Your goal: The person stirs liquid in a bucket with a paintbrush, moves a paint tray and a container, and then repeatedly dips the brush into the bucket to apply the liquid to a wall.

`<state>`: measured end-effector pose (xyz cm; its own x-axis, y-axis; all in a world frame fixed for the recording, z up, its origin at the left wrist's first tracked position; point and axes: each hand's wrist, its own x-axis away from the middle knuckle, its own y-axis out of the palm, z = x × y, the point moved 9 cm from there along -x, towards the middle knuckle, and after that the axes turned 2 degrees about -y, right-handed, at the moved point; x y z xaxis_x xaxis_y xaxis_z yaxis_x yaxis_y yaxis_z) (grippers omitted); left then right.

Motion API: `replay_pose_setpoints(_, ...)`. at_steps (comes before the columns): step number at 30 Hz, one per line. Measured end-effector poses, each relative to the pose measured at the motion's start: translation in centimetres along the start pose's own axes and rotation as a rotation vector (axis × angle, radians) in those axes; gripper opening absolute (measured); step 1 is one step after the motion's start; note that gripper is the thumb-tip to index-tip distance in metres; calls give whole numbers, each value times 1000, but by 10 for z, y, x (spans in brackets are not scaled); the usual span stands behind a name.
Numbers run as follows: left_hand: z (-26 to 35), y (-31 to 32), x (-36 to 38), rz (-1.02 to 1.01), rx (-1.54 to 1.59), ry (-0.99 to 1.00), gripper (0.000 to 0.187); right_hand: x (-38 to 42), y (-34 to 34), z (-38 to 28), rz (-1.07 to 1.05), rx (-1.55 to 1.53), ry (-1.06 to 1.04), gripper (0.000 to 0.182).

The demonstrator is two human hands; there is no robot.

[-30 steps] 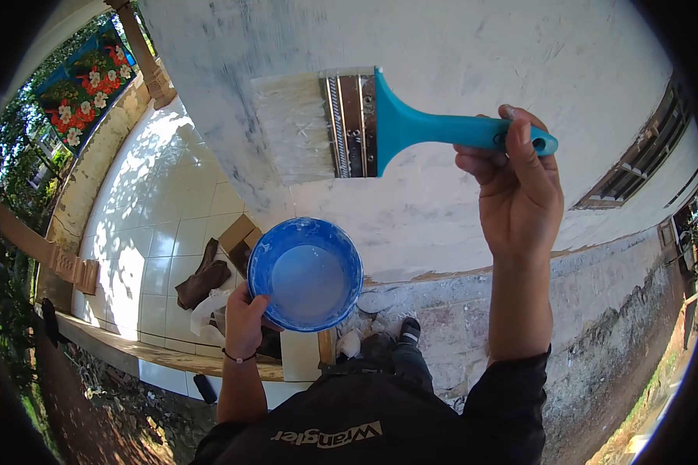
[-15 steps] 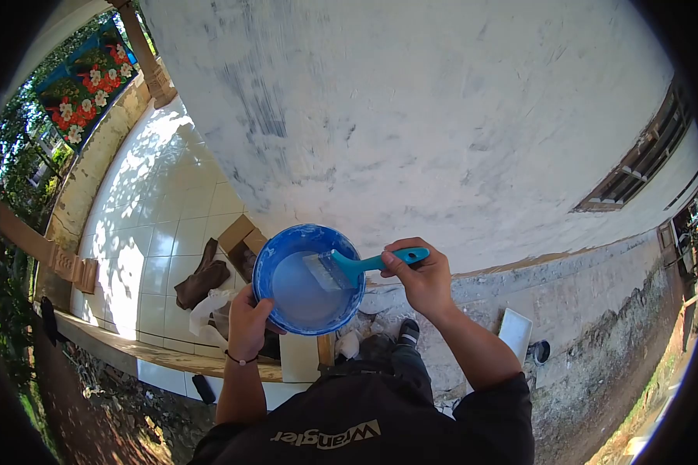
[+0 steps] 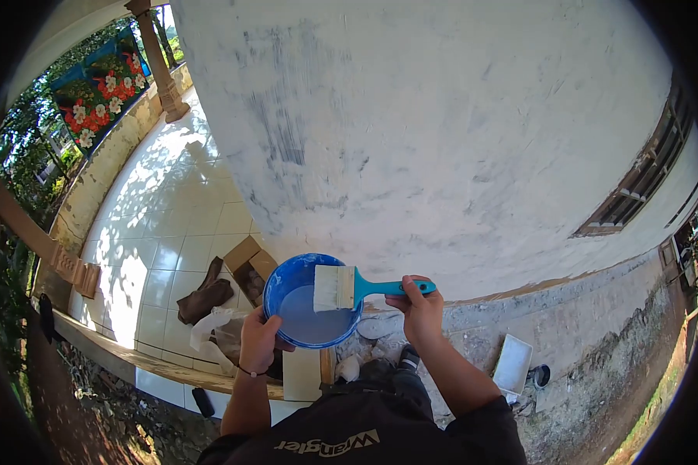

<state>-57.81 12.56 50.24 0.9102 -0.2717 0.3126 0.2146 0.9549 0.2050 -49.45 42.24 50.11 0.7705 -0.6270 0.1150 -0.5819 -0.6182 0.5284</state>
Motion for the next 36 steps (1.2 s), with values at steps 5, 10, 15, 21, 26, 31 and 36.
replay_pose_setpoints(5, 6, -13, 3, 54, 53, 3, 22, 7, 4, 68, 107, -298, 341, 12)
replay_pose_setpoints(10, 33, -21, 6, 79, 127, 62, 22, -21, 73, 37, 18, -549, 313, 14)
replay_pose_setpoints(15, 75, -19, 11, 0, 134, 188, 26, -60, 178, -90, -302, -727, -9, 15)
replay_pose_setpoints(21, 73, -17, 17, 25, 184, 187, 22, -62, 262, -249, -457, -286, -656, 25)
replay_pose_setpoints(26, 54, -18, 21, 31, 140, 108, 24, -51, 328, -365, -564, 363, -1034, 34)
replay_pose_setpoints(31, 38, -18, 21, 36, 119, 74, 27, 33, 393, -448, -489, 835, -1368, 16)
replay_pose_setpoints(36, 35, -16, 22, 9, 106, 95, 27, 127, 391, -418, -327, 996, -1816, 10)
